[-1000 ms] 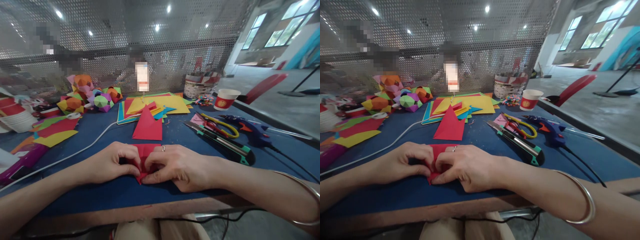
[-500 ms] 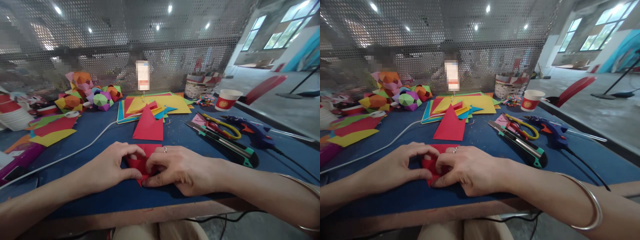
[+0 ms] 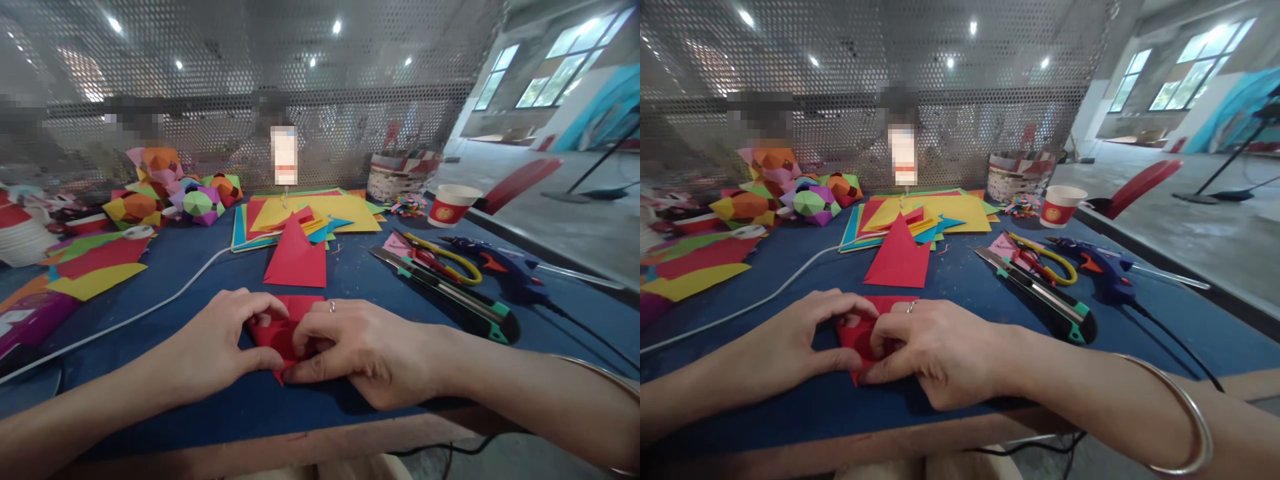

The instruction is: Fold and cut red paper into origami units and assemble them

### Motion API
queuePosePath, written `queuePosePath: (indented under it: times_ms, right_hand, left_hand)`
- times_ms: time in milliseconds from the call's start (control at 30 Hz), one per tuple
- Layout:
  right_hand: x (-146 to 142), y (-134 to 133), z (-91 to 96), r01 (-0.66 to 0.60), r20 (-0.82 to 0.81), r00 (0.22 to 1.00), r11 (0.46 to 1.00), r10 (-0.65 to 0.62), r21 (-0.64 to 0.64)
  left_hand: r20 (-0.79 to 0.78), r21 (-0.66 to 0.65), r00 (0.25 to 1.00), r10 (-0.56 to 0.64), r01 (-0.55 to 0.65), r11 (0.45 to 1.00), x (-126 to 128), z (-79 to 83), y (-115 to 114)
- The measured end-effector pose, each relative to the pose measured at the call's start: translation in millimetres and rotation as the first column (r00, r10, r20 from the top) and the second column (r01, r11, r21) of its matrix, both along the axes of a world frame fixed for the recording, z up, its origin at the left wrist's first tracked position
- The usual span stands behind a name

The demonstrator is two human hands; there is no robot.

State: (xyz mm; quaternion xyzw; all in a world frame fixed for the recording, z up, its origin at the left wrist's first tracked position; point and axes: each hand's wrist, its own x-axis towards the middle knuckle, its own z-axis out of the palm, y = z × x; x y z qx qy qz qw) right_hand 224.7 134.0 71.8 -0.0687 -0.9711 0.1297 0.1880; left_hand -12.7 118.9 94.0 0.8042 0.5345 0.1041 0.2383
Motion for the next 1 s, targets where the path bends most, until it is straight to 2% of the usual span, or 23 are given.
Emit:
queuePosePath:
  times_ms: [133, 300, 433, 567, 733, 1000]
  right_hand:
    - [-1.9, -1.8, 0.7, 0.001, 0.009, 1.0, 0.999, -0.001, -0.045]
    - [-3.6, -5.5, 0.8, 0.038, 0.115, 0.993, 0.998, -0.033, -0.041]
    - [-4.1, -8.1, 0.8, 0.052, 0.136, 0.99, 0.998, -0.046, -0.035]
    - [-4.1, -11.1, 0.9, 0.053, 0.126, 0.991, 0.997, -0.045, -0.056]
    - [-3.8, -12.2, 1.0, 0.042, 0.127, 0.991, 0.996, -0.032, -0.074]
    - [-3.1, -11.8, -1.7, 0.041, 0.106, 0.994, 0.996, -0.034, -0.073]
  left_hand:
    - [-0.011, 0.012, 1.0, -0.007, 0.008, 1.0, -0.6, -1.7, 0.0]
    - [-0.008, 0.019, 1.0, -0.009, 0.009, 1.0, -1.9, -1.8, 1.5]
    - [0.01, 0.036, 1.0, 0.018, -0.019, 0.999, -4.6, -3.5, 5.6]
    - [0.056, 0.051, 0.997, 0.054, -0.057, 0.997, -12.3, -12.0, 10.8]
    - [0.136, 0.091, 0.99, 0.032, -0.045, 0.995, -24.7, -23.2, 14.9]
    - [0.102, 0.043, 0.995, 0.014, -0.019, 0.999, -26.4, -12.9, 18.7]
